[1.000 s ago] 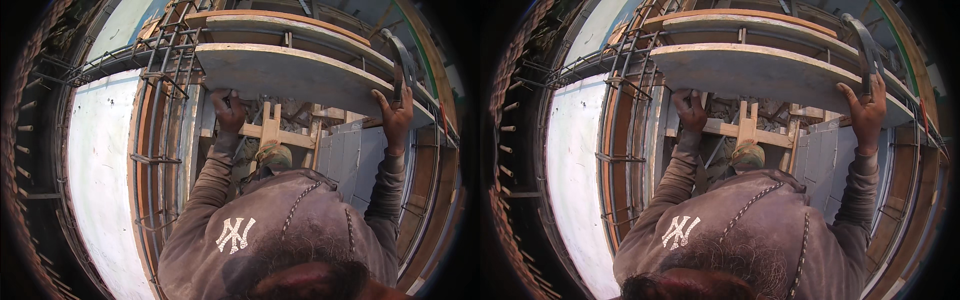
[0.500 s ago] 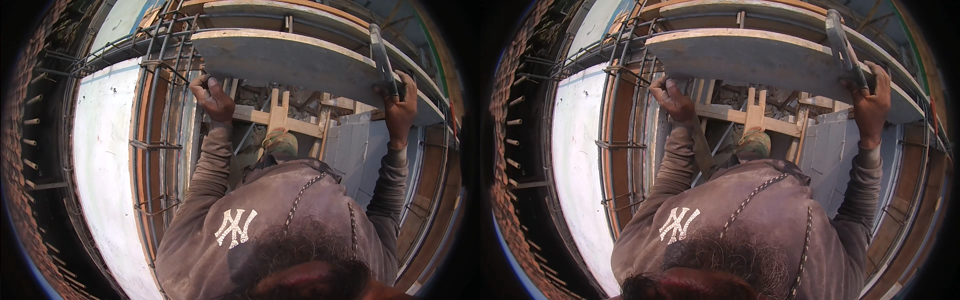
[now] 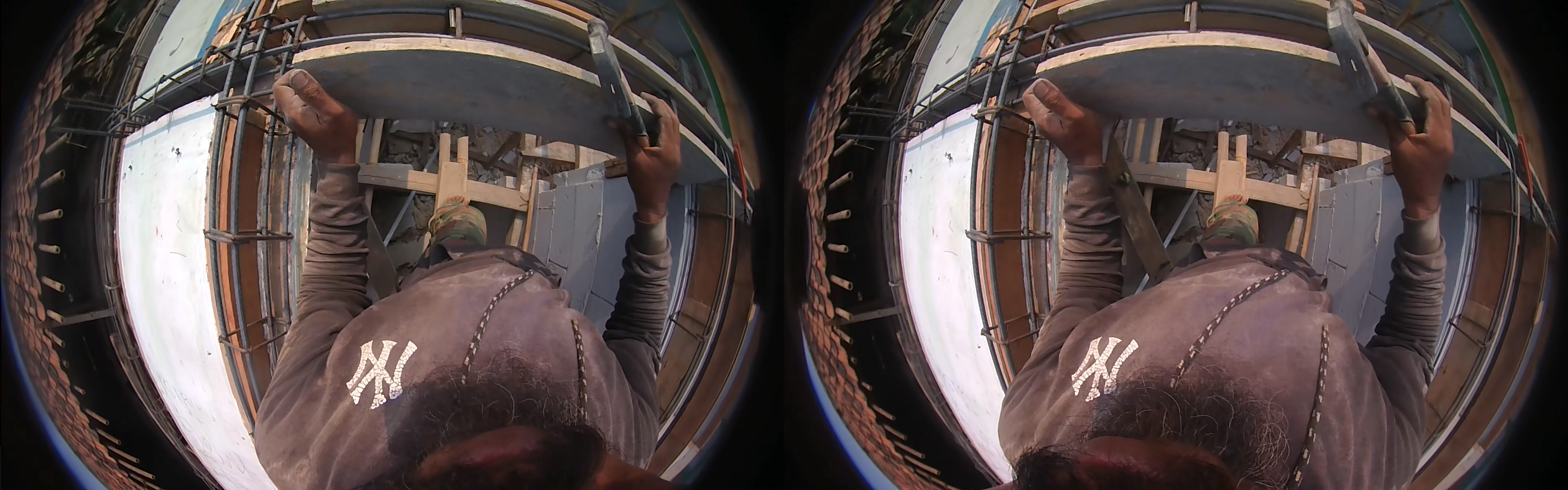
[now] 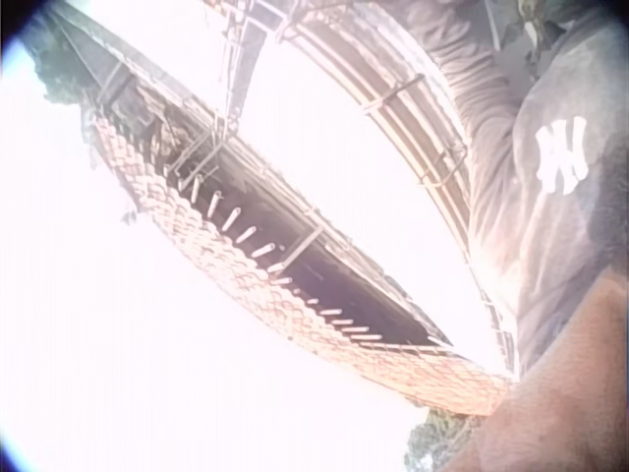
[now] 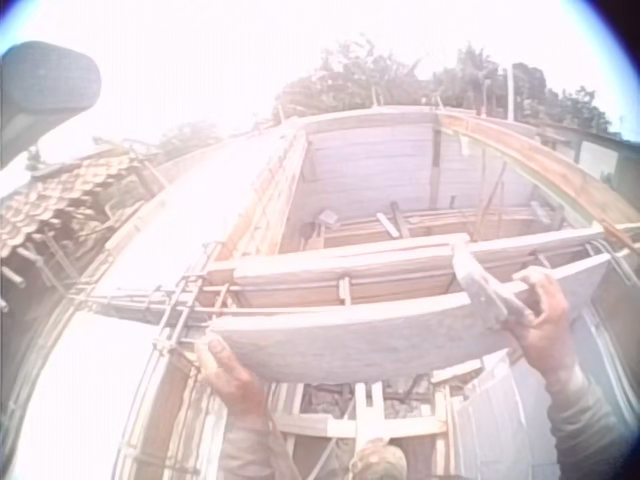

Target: The person builds wooden formwork for a concrete structure by hammering a board into place and then using a hand saw to cut a section of wood while assisted by another person.

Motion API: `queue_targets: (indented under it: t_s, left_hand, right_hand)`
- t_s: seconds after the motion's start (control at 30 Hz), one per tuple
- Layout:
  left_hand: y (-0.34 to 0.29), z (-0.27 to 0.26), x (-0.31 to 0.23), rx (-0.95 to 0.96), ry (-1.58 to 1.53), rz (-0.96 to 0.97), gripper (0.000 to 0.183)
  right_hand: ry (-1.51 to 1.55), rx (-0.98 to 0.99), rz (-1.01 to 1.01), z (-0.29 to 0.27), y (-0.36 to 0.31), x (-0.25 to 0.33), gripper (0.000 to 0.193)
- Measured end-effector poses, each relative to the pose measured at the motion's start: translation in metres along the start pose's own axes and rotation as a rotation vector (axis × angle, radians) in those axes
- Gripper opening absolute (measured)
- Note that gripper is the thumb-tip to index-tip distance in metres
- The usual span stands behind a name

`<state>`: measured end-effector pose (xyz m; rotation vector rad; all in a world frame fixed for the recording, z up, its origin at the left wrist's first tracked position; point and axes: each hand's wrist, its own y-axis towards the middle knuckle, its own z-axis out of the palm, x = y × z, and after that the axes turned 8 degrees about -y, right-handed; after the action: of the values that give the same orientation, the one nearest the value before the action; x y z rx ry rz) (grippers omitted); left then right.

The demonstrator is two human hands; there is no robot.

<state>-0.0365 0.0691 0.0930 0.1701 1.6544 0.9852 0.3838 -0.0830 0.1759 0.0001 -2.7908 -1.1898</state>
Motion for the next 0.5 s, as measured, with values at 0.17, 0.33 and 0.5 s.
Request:
queue_targets:
  t_s: [0.17, 0.33, 0.5]
  left_hand:
    - [0.016, 0.01, 0.015, -0.049, -0.022, 0.096, 0.053]
    - [0.011, 0.017, 0.025, -0.126, -0.098, 0.056, 0.052]
    - [0.013, 0.02, 0.035, -0.157, -0.188, 0.09, 0.05]
  right_hand:
    - [-0.009, -0.029, -0.034, 0.0, 0.0, 0.002, 0.059]
    - [-0.008, -0.039, -0.038, 0.003, -0.001, 0.0, 0.059]
    - [0.019, -0.013, -0.026, 0.001, -0.007, 0.0, 0.059]
